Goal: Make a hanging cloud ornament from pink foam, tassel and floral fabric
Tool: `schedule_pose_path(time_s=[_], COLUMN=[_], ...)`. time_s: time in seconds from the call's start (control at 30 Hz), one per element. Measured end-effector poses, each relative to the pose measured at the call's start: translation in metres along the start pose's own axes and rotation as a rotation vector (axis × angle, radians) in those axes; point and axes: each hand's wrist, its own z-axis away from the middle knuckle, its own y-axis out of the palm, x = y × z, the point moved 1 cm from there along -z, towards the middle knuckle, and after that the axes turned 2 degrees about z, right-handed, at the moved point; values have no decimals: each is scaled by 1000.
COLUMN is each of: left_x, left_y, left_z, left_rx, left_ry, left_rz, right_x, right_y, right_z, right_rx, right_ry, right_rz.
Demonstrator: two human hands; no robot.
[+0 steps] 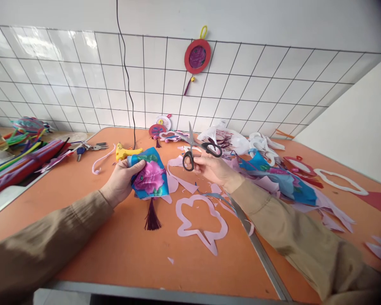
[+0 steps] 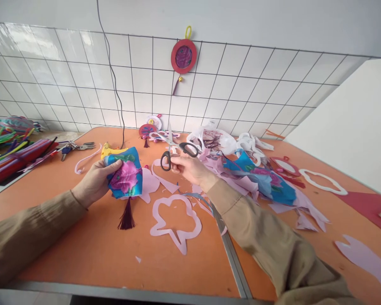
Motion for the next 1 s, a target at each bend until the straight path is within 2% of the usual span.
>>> schedule_pose_path(time_s=[0.1,0.2,0.3,0.37,0.5,0.67,0.77,0.83,1.0], left_x=[-2,-3,-4,-4,-4,0,1,-1,-11], left_y=[2,3,4,4,4,5,4,4,0], left_z=[1,2,2,2,0,1,1,1,-4], left_rx=[-20,-32,-28,-29,-57,-54,-26,-18,-52], left_ry=[22,45,61,60,75,33,14,42,147], left_rz=[17,26,16,13,33,36,9,8,7], right_x=[0,1,2,2,4,0,-4,-6,-4], right_y=[14,28,37,39,41,47,47,43,34], right_z=[6,13,19,22,24,26,27,26,30], right_rx=[108,224,272,257,144,189,206,224,319], right_ry=[19,-45,-109,-134,-230,-266,-263,-198,-104], right_rz=[6,-9,58,121,267,301,258,187,-184])
